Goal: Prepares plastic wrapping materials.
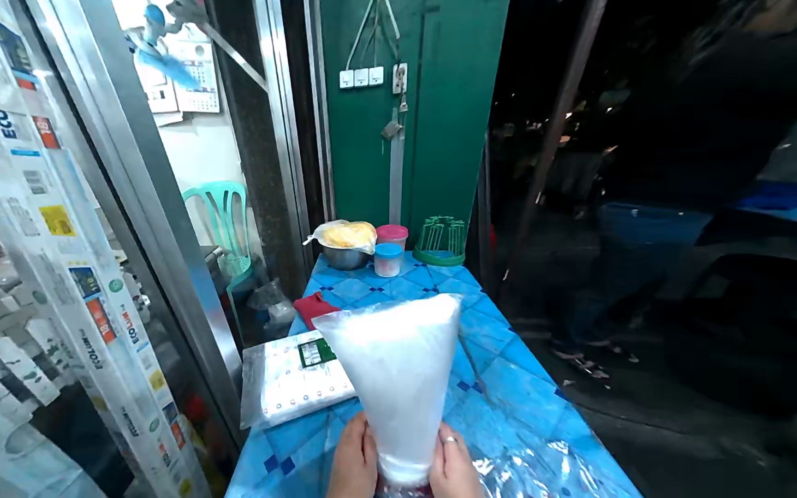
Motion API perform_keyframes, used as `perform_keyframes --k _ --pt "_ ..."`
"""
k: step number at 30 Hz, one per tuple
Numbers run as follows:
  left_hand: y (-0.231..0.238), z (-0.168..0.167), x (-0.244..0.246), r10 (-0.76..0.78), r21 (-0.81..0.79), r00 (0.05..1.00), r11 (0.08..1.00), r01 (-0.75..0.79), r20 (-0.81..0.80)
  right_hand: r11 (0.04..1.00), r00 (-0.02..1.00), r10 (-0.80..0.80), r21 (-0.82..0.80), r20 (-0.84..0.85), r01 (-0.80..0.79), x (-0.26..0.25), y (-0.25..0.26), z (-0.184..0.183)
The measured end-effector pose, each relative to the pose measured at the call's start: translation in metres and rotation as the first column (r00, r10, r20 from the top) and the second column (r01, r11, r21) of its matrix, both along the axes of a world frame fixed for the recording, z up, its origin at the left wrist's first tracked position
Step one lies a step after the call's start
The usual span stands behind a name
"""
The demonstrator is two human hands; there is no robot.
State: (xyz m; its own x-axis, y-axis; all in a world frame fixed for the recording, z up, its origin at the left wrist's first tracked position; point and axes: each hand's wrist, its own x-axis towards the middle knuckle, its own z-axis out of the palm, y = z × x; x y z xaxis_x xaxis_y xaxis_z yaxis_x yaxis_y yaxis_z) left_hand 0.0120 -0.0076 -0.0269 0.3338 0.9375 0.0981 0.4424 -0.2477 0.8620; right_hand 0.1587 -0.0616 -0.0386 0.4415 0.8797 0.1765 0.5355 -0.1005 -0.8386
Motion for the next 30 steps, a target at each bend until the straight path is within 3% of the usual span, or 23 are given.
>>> perform_keyframes --k 4,6,8,10,13,16,20,25,28,30 --pt "0.010 0.000 -0.019 -0.046 -0.003 0.996 0.999 0.046 0.078 0.951 0.999 0.035 0.308 -0.028 -0.025 0.008 -0.002 -0.022" --pt "0.016 0.003 -0.036 0.150 0.188 0.988 0.970 -0.152 0.025 0.891 0.995 0.086 0.443 0.054 -0.101 0.011 -0.001 -0.031" --pt "0.028 0.006 -0.060 0.443 0.343 0.896 0.838 -0.424 0.028 0.894 0.988 0.099 0.424 0.121 -0.142 0.009 -0.003 -0.031" --pt "0.046 0.008 -0.086 0.627 0.208 0.775 0.751 -0.627 0.072 0.928 0.990 0.056 0.358 0.133 -0.100 0.002 -0.003 -0.026" --pt "0.073 0.009 -0.115 0.729 -0.282 0.662 0.681 -0.676 0.172 0.951 0.987 -0.002 0.306 0.164 -0.049 -0.004 -0.002 -0.023" --pt "0.075 0.021 -0.119 0.730 -0.496 0.622 0.666 -0.557 0.283 0.944 0.988 -0.031 0.329 0.151 -0.021 -0.006 -0.002 -0.022" --pt "0.058 0.023 -0.110 0.610 -0.635 0.753 0.689 -0.350 0.247 0.943 0.988 -0.059 0.332 0.143 0.008 -0.006 0.000 -0.024" --pt "0.063 0.017 -0.095 0.588 -0.477 0.808 0.722 -0.501 0.041 0.943 0.988 -0.054 0.333 0.146 0.002 -0.004 0.000 -0.026" --pt "0.080 0.008 -0.096 0.516 -0.376 0.853 0.777 -0.504 -0.079 0.940 0.986 -0.056 0.342 0.155 0.000 -0.003 0.001 -0.029" --pt "0.087 0.011 -0.098 0.456 -0.393 0.875 0.784 -0.481 -0.161 0.942 0.988 -0.052 0.336 0.143 0.001 -0.004 0.002 -0.028"
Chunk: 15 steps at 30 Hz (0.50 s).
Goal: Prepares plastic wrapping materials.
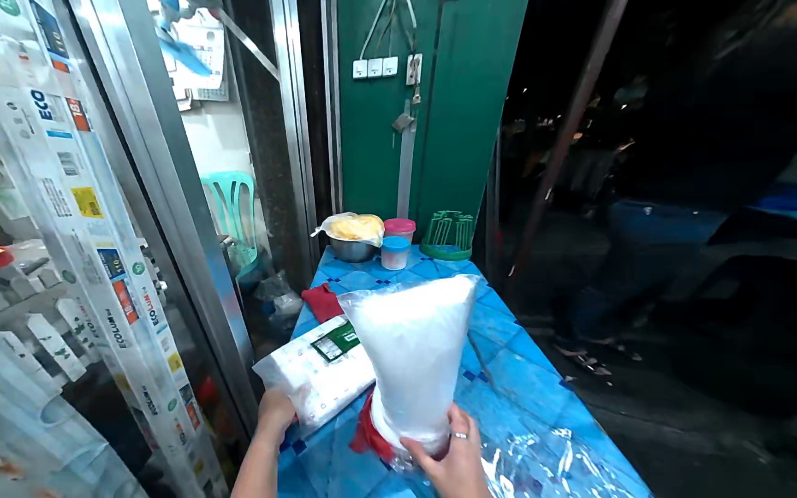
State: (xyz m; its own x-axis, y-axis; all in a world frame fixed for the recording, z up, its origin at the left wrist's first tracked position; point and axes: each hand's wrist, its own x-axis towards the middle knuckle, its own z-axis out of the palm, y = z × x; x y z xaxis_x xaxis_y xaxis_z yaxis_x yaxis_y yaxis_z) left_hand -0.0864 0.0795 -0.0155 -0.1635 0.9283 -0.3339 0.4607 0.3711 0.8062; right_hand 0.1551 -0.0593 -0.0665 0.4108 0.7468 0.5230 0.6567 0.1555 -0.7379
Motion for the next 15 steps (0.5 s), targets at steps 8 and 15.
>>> perform_keyframes --k 8,15 --pt "-0.064 0.025 -0.004 -0.230 0.004 0.931 0.971 0.241 -0.283 0.971 0.985 0.108 -0.199 -0.136 -0.134 0.018 -0.011 0.034" --pt "-0.105 -0.008 -0.018 0.054 0.513 0.948 0.850 0.122 -0.314 0.913 0.909 0.405 0.011 0.098 -0.408 -0.054 -0.039 0.063"
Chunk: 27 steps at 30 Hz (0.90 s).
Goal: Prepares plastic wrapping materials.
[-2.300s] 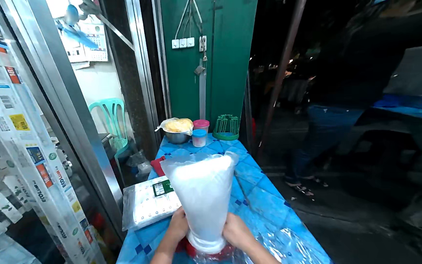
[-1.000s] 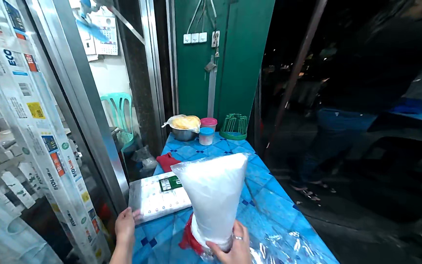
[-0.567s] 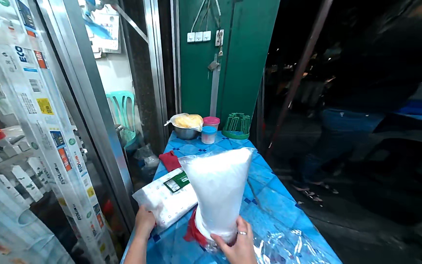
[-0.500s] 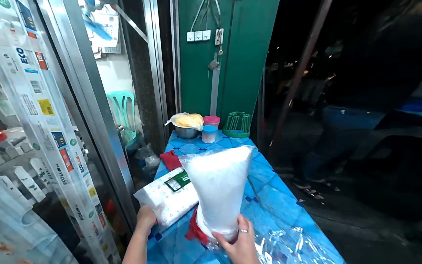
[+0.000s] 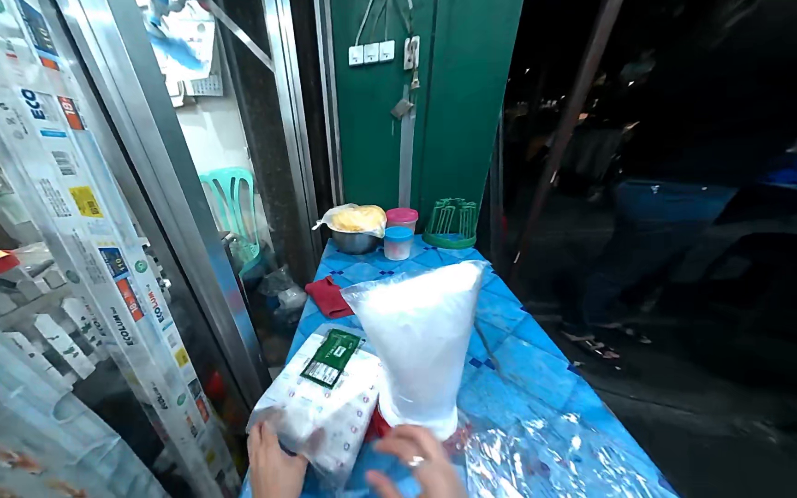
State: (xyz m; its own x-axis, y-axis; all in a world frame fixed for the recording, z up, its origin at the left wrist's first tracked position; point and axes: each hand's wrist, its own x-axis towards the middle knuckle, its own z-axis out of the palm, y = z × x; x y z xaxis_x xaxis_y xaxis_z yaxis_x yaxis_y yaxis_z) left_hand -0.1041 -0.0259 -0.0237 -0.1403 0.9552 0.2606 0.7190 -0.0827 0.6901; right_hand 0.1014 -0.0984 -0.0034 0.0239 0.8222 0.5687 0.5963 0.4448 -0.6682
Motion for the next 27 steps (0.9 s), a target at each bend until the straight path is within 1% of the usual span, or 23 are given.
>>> perform_keyframes --k 1,3,5,7,8,9,10,11,13,14,15,17,19,22,24,27 --pt "0.004 -0.006 -0.002 -0.015 0.031 1.000 0.999 0.016 -0.011 0.995 0.994 0.094 -0.026 0.053 -0.093 -0.013 0.005 -0.003" --pt "0.011 -0.007 -0.004 -0.022 0.028 0.997 0.999 0.024 -0.071 0.977 0.970 0.209 -0.066 0.122 -0.202 -0.036 0.018 -0.009" --pt "0.017 -0.003 -0.010 -0.017 -0.019 0.994 1.000 0.015 -0.112 0.957 0.939 0.287 -0.098 0.190 -0.272 -0.054 0.026 -0.011" --pt "0.024 -0.006 -0.016 -0.008 0.018 0.991 1.000 0.010 -0.135 0.940 0.899 0.342 -0.080 0.275 -0.333 -0.065 0.031 -0.016" --pt "0.027 -0.006 -0.017 -0.018 0.000 0.991 1.000 0.018 -0.135 0.930 0.870 0.365 -0.100 0.332 -0.353 -0.068 0.034 -0.017" --pt "0.029 -0.003 -0.017 -0.032 -0.048 0.989 0.999 0.026 -0.142 0.919 0.837 0.395 -0.161 0.378 -0.361 -0.068 0.035 -0.016" --pt "0.030 0.001 -0.016 -0.043 -0.109 0.985 0.994 0.025 -0.164 0.908 0.814 0.417 -0.234 0.405 -0.348 -0.068 0.036 -0.013" --pt "0.031 0.005 -0.015 -0.046 -0.155 0.980 0.988 0.016 -0.192 0.910 0.809 0.407 -0.269 0.425 -0.317 -0.068 0.038 -0.013" --pt "0.033 0.013 -0.013 -0.021 -0.210 0.976 0.977 -0.026 -0.216 0.954 0.832 0.291 -0.210 0.472 -0.214 -0.072 0.042 -0.015" --pt "0.034 0.014 -0.013 0.000 -0.209 0.977 0.977 -0.046 -0.214 0.965 0.837 0.240 -0.213 0.492 -0.151 -0.074 0.044 -0.013" --pt "0.036 0.015 -0.013 0.013 -0.216 0.978 0.975 -0.059 -0.208 0.953 0.827 0.233 -0.289 0.511 -0.089 -0.075 0.047 -0.005" --pt "0.039 0.017 -0.012 0.024 -0.223 0.976 0.972 -0.073 -0.215 0.871 0.784 0.304 -0.491 0.542 0.001 -0.076 0.054 0.013" --pt "0.041 0.017 -0.014 0.026 -0.212 0.974 0.974 -0.075 -0.223 0.806 0.749 0.390 -0.591 0.536 0.003 -0.076 0.058 0.022" --pt "0.039 0.018 -0.015 0.030 -0.187 0.978 0.980 -0.070 -0.207 0.777 0.735 0.456 -0.628 0.503 -0.052 -0.078 0.060 0.024" --pt "0.034 0.020 -0.013 0.028 -0.181 0.982 0.982 -0.062 -0.189 0.783 0.738 0.425 -0.622 0.524 -0.010 -0.082 0.063 0.022" --pt "0.025 0.020 -0.010 0.016 -0.126 0.993 0.992 -0.031 -0.119 0.782 0.758 0.369 -0.621 0.538 0.060 -0.088 0.070 0.022"
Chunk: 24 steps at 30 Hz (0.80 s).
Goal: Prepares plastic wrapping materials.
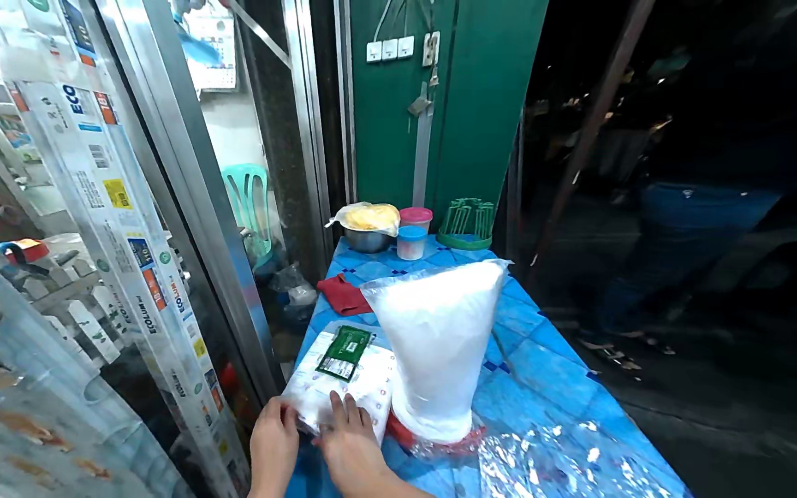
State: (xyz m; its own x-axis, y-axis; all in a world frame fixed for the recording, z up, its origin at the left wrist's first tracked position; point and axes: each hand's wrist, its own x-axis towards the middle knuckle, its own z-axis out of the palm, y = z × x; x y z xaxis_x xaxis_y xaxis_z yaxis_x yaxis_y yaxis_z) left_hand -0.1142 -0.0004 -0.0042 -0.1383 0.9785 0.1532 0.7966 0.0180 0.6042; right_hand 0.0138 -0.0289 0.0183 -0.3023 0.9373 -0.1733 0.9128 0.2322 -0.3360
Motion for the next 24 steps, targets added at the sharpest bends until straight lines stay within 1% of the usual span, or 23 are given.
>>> perform_keyframes --k 4,6,8,10,13,15,19,21,24 --pt "-0.004 -0.003 0.002 -0.012 0.134 0.999 0.991 0.005 0.051 0.999 0.999 -0.035 -0.032 -0.017 0.034 0.001 0.003 0.007" --pt "-0.005 -0.008 0.003 -0.028 0.221 0.997 0.975 0.012 0.071 0.997 0.990 -0.083 -0.010 -0.111 0.082 0.005 0.005 0.007" --pt "-0.006 -0.014 0.002 -0.043 0.291 0.996 0.957 0.019 0.078 0.991 0.967 -0.130 -0.045 -0.219 0.123 0.011 0.008 0.010" --pt "-0.006 -0.017 0.001 -0.053 0.319 0.996 0.947 0.028 0.069 0.988 0.942 -0.150 -0.084 -0.300 0.131 0.017 0.008 0.012" --pt "-0.007 -0.015 -0.002 -0.069 0.315 0.997 0.948 0.051 0.046 0.985 0.907 -0.170 -0.098 -0.384 0.143 0.024 0.007 0.014" --pt "-0.010 -0.009 -0.004 -0.062 0.280 0.997 0.959 0.045 0.053 0.983 0.894 -0.183 -0.088 -0.410 0.161 0.026 0.006 0.016" --pt "-0.017 0.002 0.003 -0.009 0.117 0.999 0.993 0.005 0.035 0.977 0.905 -0.207 -0.024 -0.372 0.214 0.025 0.005 0.016" --pt "-0.020 0.000 0.007 -0.003 0.092 1.000 0.996 0.002 0.011 0.972 0.902 -0.217 0.008 -0.374 0.237 0.025 0.005 0.015" --pt "-0.024 -0.003 0.010 0.007 0.069 1.000 0.998 -0.005 -0.017 0.972 0.907 -0.222 -0.009 -0.357 0.234 0.026 0.006 0.016"
